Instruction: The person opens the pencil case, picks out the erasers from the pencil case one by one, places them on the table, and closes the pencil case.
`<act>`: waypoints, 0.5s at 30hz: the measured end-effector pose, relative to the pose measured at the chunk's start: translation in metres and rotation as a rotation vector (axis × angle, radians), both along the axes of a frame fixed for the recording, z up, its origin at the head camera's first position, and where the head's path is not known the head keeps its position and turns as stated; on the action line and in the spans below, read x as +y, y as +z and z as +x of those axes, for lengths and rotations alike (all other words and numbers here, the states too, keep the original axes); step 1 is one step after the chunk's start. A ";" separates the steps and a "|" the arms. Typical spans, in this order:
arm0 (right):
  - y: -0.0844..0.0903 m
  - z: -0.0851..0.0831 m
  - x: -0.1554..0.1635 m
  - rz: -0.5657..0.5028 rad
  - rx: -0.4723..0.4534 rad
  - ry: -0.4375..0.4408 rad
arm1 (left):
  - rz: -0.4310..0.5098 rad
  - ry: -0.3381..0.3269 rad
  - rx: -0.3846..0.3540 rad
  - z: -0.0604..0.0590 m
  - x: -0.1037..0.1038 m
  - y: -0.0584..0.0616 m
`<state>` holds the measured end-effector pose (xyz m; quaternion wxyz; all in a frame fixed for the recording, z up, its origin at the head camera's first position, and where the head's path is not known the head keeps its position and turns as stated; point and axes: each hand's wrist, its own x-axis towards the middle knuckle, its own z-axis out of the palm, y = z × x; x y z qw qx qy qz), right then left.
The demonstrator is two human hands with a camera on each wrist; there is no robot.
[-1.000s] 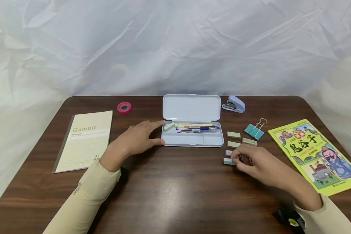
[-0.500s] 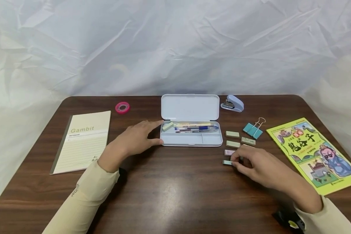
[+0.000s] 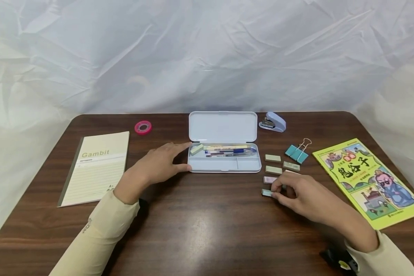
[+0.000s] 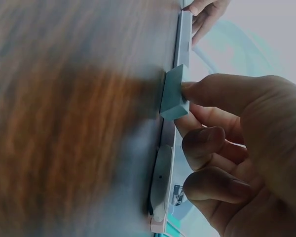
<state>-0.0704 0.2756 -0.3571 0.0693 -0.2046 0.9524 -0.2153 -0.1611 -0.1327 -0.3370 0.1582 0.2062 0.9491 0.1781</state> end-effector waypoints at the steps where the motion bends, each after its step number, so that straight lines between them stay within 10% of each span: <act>1: 0.000 0.000 0.000 -0.002 -0.001 -0.002 | 0.001 -0.001 0.001 0.000 0.000 0.000; 15: -0.001 0.002 -0.004 -0.034 -0.037 -0.007 | 0.002 -0.004 0.014 -0.002 -0.002 -0.006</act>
